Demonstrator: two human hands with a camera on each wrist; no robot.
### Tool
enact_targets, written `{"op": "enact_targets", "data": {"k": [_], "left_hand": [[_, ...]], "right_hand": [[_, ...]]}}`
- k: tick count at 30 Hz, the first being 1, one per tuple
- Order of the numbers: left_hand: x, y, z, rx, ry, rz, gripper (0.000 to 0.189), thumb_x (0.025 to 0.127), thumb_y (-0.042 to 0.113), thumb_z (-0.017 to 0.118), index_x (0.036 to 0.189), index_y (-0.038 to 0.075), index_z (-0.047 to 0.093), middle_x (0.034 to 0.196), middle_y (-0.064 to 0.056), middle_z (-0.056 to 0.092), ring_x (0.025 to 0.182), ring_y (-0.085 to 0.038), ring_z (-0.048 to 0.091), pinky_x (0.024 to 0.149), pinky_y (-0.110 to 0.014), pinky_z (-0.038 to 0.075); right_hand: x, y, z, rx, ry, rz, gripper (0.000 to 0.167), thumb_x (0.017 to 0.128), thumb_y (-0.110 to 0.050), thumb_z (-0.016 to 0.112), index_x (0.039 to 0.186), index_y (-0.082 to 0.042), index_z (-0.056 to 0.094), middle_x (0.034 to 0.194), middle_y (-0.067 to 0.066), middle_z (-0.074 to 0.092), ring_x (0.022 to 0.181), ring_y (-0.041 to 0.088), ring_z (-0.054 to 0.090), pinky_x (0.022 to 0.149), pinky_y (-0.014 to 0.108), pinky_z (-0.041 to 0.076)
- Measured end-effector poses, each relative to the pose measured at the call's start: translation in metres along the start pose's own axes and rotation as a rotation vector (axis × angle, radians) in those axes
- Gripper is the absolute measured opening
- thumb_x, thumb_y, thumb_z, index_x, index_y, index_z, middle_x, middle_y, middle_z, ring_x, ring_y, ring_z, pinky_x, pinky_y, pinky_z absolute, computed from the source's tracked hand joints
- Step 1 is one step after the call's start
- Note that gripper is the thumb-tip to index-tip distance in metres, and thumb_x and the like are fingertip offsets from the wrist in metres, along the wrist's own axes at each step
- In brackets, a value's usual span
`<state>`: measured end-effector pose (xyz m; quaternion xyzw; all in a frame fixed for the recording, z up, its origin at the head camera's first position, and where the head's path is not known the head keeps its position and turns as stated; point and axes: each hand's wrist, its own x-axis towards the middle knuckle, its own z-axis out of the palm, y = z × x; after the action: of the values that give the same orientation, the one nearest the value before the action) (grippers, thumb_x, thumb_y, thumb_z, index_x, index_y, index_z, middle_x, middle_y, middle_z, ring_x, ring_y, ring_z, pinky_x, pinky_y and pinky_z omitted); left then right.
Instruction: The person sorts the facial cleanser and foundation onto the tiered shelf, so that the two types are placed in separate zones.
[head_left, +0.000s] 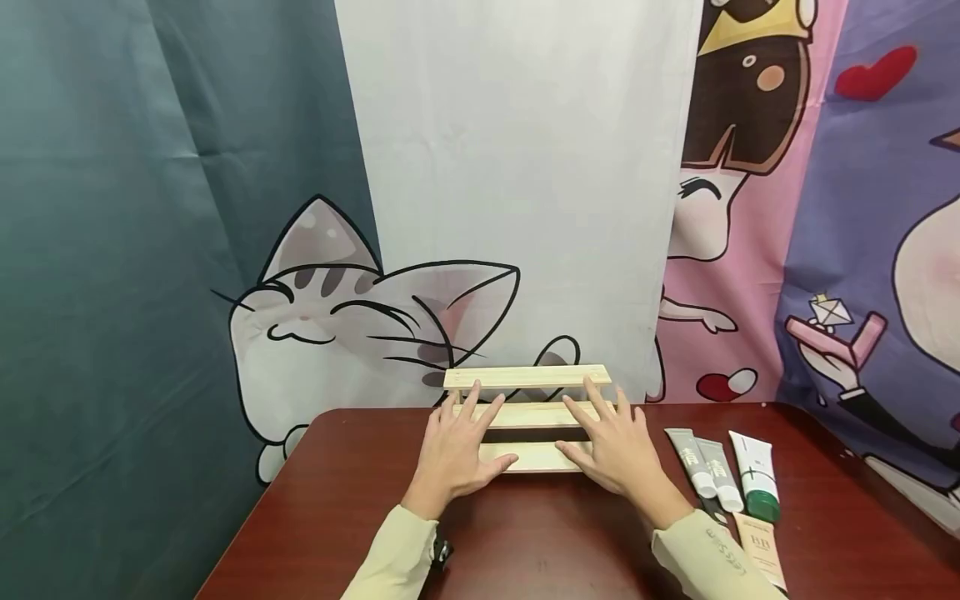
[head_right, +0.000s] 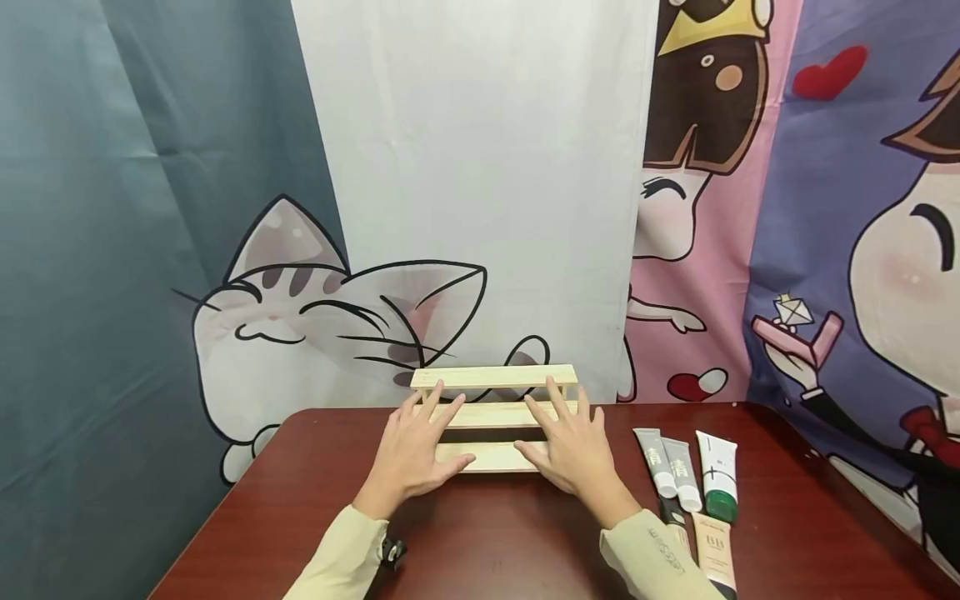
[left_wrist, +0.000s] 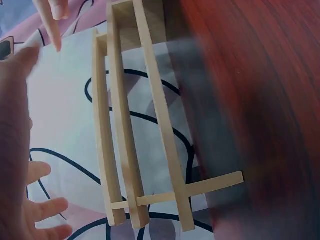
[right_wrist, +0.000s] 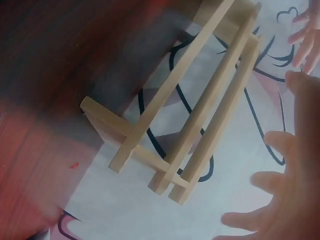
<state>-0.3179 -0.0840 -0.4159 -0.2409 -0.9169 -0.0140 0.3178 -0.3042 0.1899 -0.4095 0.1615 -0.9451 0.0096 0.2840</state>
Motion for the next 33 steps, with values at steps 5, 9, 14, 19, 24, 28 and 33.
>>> {"op": "enact_targets", "data": {"k": [5,9,14,19,24,28,33], "left_hand": [[-0.002,-0.005,0.000,-0.068,0.042,-0.018,0.084,0.079,0.075,0.059,0.149,0.031,0.044,0.151,-0.008,0.043,0.126,-0.038,0.048,0.085,-0.052,0.046],[-0.005,-0.008,0.001,-0.131,0.056,-0.062,0.083,0.077,0.072,0.064,0.147,0.030,0.047,0.147,-0.005,0.047,0.119,-0.032,0.052,0.080,-0.047,0.046],[-0.010,-0.011,0.003,-0.260,0.064,-0.127,0.081,0.074,0.068,0.071,0.142,0.028,0.053,0.140,-0.003,0.051,0.116,-0.029,0.053,0.080,-0.046,0.048],[-0.011,-0.011,0.004,-0.422,0.070,-0.218,0.074,0.073,0.060,0.078,0.136,0.027,0.057,0.133,-0.001,0.053,0.113,-0.026,0.055,0.079,-0.047,0.050],[-0.011,-0.014,0.006,-0.560,0.052,-0.278,0.063,0.076,0.053,0.079,0.130,0.024,0.062,0.122,0.003,0.058,0.106,-0.022,0.058,0.073,-0.041,0.049],[-0.015,-0.020,0.010,-0.632,0.020,-0.297,0.059,0.079,0.050,0.079,0.130,0.025,0.062,0.118,0.008,0.060,0.100,-0.020,0.061,0.070,-0.037,0.047],[-0.021,-0.031,0.014,-0.718,0.008,-0.350,0.048,0.080,0.044,0.080,0.123,0.026,0.066,0.109,0.005,0.064,0.094,-0.021,0.064,0.071,-0.038,0.046]], "right_hand": [[-0.004,0.006,-0.003,0.092,0.001,0.057,0.067,0.091,-0.061,0.059,0.146,-0.025,0.051,0.151,0.014,0.043,0.122,0.052,0.046,0.086,0.064,0.043],[-0.006,0.015,-0.003,0.191,0.032,0.065,0.062,0.094,-0.052,0.061,0.146,-0.020,0.051,0.146,0.015,0.049,0.116,0.048,0.053,0.080,0.061,0.047],[-0.010,0.025,-0.003,0.329,0.042,0.096,0.062,0.093,-0.049,0.066,0.144,-0.016,0.052,0.139,0.014,0.054,0.112,0.045,0.056,0.081,0.060,0.049],[-0.013,0.037,-0.006,0.416,0.011,0.134,0.059,0.093,-0.043,0.067,0.142,-0.011,0.053,0.132,0.018,0.059,0.115,0.046,0.056,0.088,0.062,0.046],[-0.017,0.049,-0.008,0.436,-0.031,0.186,0.057,0.094,-0.040,0.066,0.140,-0.009,0.054,0.128,0.020,0.062,0.118,0.042,0.057,0.092,0.060,0.045],[-0.019,0.055,-0.010,0.476,-0.057,0.221,0.055,0.093,-0.040,0.069,0.138,-0.009,0.056,0.117,0.019,0.067,0.111,0.039,0.061,0.089,0.059,0.046],[-0.017,0.066,-0.013,0.536,-0.079,0.243,0.052,0.090,-0.035,0.074,0.132,-0.009,0.060,0.110,0.017,0.070,0.103,0.037,0.065,0.081,0.056,0.049]]}}
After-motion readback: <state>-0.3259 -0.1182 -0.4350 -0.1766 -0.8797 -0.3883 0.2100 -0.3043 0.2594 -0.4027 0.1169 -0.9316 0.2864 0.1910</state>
